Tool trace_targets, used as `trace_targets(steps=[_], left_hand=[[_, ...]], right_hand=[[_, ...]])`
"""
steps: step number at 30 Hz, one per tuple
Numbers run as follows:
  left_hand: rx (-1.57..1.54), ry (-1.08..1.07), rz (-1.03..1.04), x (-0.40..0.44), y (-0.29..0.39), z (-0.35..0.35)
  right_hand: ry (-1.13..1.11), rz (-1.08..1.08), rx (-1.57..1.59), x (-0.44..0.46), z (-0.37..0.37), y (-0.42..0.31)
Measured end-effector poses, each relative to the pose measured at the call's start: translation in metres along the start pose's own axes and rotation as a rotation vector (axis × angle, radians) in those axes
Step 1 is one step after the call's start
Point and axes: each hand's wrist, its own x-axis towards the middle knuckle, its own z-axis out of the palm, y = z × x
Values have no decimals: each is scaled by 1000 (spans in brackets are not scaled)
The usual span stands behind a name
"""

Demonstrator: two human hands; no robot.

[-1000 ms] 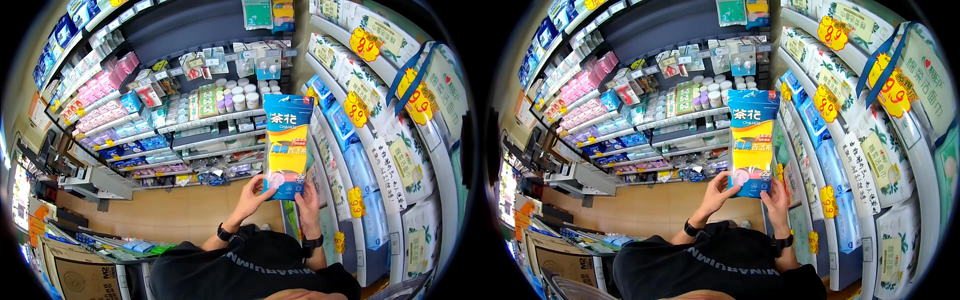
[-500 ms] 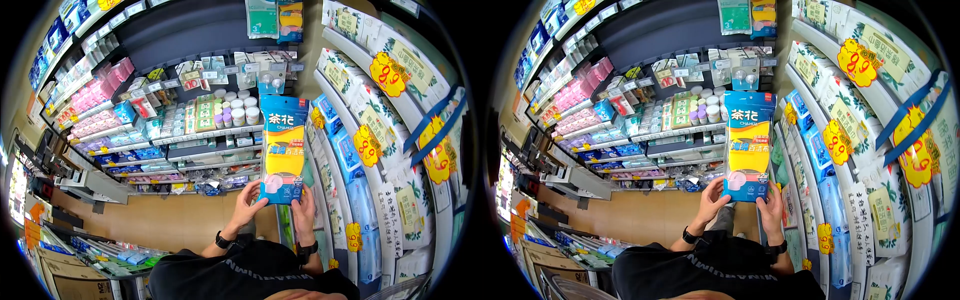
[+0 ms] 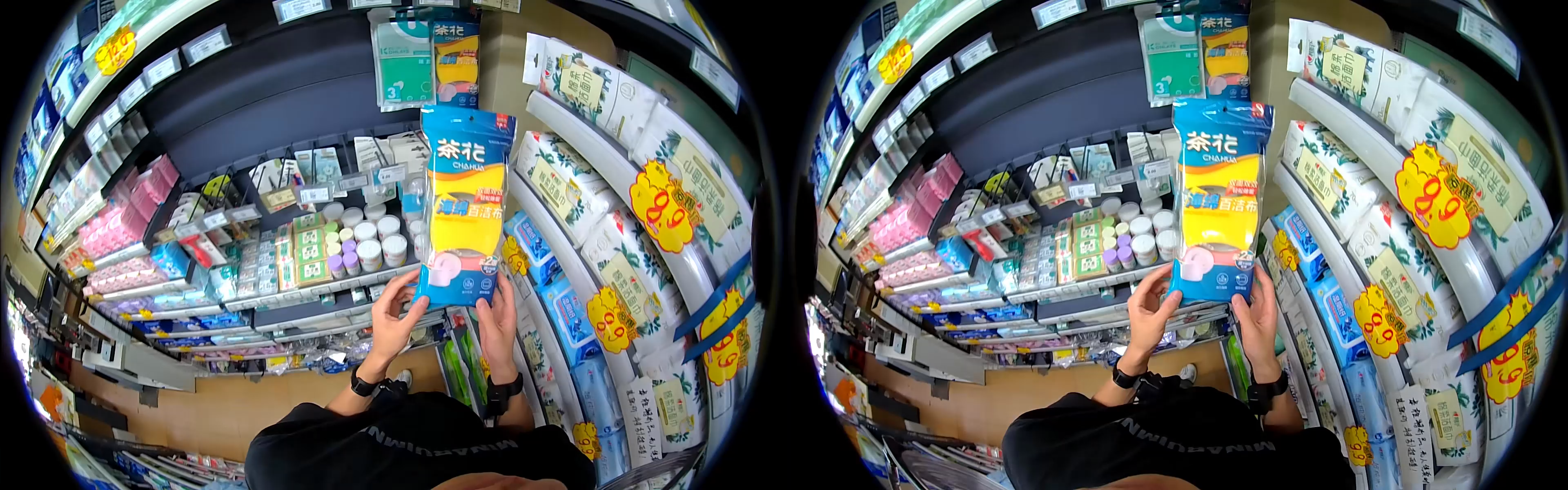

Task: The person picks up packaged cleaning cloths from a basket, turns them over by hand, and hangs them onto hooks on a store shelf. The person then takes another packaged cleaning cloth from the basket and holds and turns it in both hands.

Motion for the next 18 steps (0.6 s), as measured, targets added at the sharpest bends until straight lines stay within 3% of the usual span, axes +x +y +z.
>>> trace_targets(steps=[18], left_hand=[[-71,-122,62,201,0,8]], right_hand=[[97,-169,-2,173,38,11]])
